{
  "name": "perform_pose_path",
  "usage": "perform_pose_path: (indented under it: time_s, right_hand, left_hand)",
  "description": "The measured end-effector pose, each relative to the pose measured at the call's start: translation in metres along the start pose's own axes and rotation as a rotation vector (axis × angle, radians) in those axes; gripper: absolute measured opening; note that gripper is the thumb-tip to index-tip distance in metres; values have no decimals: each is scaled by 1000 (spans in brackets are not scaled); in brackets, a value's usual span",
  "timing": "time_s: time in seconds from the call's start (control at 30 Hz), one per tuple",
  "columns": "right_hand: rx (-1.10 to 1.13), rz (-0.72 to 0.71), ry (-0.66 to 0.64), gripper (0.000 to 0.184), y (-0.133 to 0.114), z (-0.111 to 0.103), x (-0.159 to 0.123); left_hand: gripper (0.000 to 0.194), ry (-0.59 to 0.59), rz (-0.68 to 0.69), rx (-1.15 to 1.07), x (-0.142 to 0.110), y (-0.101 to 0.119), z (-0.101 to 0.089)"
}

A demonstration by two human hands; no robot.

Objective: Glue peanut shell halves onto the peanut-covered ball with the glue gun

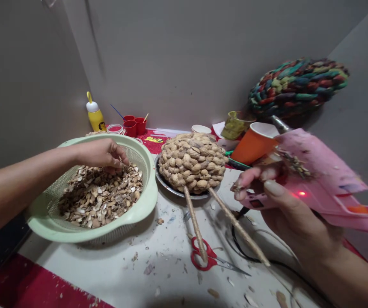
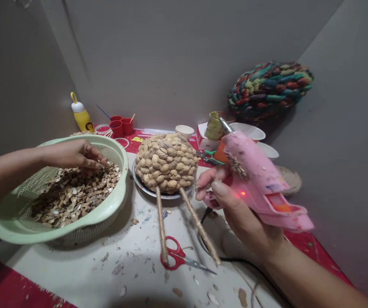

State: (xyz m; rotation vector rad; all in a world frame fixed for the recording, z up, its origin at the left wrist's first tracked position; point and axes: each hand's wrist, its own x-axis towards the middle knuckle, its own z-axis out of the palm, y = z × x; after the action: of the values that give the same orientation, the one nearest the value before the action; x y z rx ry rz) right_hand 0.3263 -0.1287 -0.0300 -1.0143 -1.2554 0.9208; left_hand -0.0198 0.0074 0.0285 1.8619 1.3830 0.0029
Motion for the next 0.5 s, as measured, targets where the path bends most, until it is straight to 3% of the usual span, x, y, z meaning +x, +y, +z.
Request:
perform_pose_path:
  time_s: [0.2,0.5]
  right_hand:
    - [-15,-45,-21,38,1,-3,-1]
    - [-43,-22,-29,40,0,-2,-2]
  left_hand:
    - [29,-73,56,-240,-6,-1,0]
    - [25,-85,75,-416,-16,-3,-6]
